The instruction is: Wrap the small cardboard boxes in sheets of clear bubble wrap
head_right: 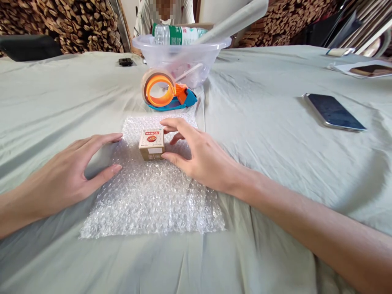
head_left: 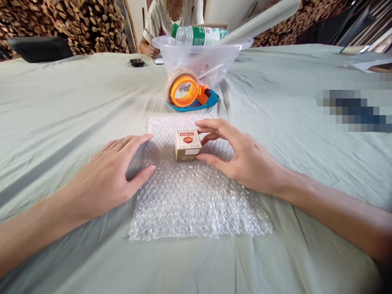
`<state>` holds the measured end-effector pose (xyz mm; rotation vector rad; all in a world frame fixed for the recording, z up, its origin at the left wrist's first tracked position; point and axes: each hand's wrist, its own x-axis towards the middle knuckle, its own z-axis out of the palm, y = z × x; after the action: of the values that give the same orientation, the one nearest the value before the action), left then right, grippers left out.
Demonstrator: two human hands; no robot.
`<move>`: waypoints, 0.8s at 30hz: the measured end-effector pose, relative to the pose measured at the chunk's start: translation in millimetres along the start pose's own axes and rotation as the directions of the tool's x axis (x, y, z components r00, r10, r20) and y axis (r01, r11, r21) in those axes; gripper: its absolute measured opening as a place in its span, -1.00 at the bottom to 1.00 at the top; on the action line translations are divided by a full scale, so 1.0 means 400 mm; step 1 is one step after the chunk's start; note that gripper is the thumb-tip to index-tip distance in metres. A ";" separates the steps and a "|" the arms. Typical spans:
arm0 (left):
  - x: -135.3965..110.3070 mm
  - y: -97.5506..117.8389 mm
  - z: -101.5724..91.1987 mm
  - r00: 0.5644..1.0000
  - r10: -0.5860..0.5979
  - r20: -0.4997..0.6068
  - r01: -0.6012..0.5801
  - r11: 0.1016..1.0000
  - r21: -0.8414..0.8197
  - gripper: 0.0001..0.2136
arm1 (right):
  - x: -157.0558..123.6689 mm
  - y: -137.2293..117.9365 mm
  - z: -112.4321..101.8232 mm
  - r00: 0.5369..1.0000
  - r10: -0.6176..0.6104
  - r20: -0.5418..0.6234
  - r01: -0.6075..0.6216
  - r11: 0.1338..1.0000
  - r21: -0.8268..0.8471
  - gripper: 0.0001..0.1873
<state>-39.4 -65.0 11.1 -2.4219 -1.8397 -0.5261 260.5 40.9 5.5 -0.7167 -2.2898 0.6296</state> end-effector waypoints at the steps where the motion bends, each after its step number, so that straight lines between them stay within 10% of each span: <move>1: 0.000 0.001 -0.001 1.000 0.016 -0.013 -0.016 1.000 0.016 -0.42 | 0.000 -0.003 -0.006 1.000 0.021 -0.018 -0.021 1.000 -0.001 -0.40; 10: -0.009 0.034 -0.018 1.000 -0.026 -0.016 0.024 0.991 -0.133 -0.55 | -0.016 0.015 -0.094 0.939 0.324 -0.118 -0.334 0.775 -0.536 -0.45; 24: -0.003 0.074 -0.017 0.961 -0.277 0.013 0.219 0.728 -0.649 -0.64 | -0.019 -0.028 -0.059 0.916 0.360 -0.174 -0.318 0.920 0.231 -0.43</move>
<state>-13.4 -76.1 21.8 -2.4346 -2.2385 -1.4952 278.1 33.7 24.8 -1.0435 -1.8867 0.8820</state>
